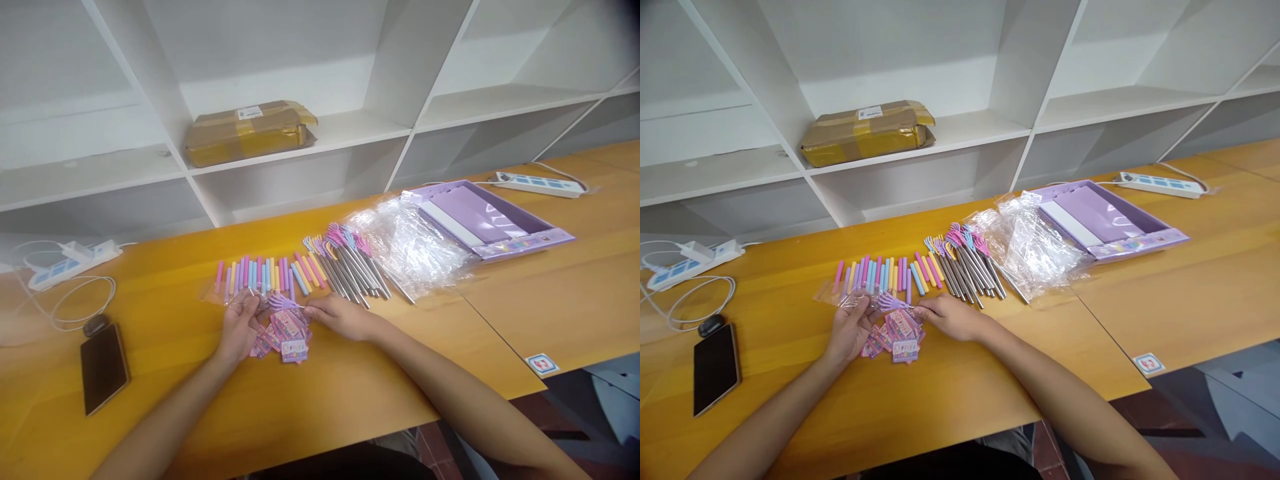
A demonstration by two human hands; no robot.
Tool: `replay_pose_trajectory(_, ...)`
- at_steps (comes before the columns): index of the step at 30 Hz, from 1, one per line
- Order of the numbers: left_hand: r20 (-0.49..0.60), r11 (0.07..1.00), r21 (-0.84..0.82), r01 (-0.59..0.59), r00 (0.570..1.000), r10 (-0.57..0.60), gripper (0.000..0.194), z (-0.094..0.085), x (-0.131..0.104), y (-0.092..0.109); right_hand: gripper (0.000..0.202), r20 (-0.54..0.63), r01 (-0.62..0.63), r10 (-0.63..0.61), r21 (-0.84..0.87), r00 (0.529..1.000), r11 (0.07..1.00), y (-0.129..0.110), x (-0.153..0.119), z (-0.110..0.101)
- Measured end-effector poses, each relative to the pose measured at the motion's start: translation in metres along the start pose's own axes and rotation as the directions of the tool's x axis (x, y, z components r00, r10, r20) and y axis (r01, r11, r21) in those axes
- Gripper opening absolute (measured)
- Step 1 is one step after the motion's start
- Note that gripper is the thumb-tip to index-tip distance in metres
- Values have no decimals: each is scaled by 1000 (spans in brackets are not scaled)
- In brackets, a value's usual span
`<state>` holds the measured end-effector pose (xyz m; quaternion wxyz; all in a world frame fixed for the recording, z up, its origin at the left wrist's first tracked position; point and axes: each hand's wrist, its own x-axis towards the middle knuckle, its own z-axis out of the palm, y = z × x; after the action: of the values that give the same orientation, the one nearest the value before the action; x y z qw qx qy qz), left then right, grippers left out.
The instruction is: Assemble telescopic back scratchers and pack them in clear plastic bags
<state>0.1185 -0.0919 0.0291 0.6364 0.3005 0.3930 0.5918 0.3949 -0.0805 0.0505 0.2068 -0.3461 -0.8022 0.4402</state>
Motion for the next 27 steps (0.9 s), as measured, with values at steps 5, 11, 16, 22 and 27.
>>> replay_pose_trajectory(5,62,999,21,33,997,-34,39,5,-5,2,55,-16,21,-21,-4,1000,1000,-3,-1,-1)
replay_pose_trajectory(11,112,995,58,83,990,-89,43,7,-8,-2,56,-19,29,-30,-28,999,999,-6,-1,-2)
replay_pose_trajectory(16,122,991,51,125,984,-130,48,3,-7,-5,56,-30,36,-38,-48,999,998,-6,-2,-1)
replay_pose_trajectory(22,104,985,-27,168,981,-165,33,-4,-2,-1,53,-23,23,-25,-92,999,996,0,-2,-1)
replay_pose_trajectory(27,103,969,-19,246,965,-243,22,-8,1,-2,54,-22,42,-47,-170,999,984,4,-3,-2)
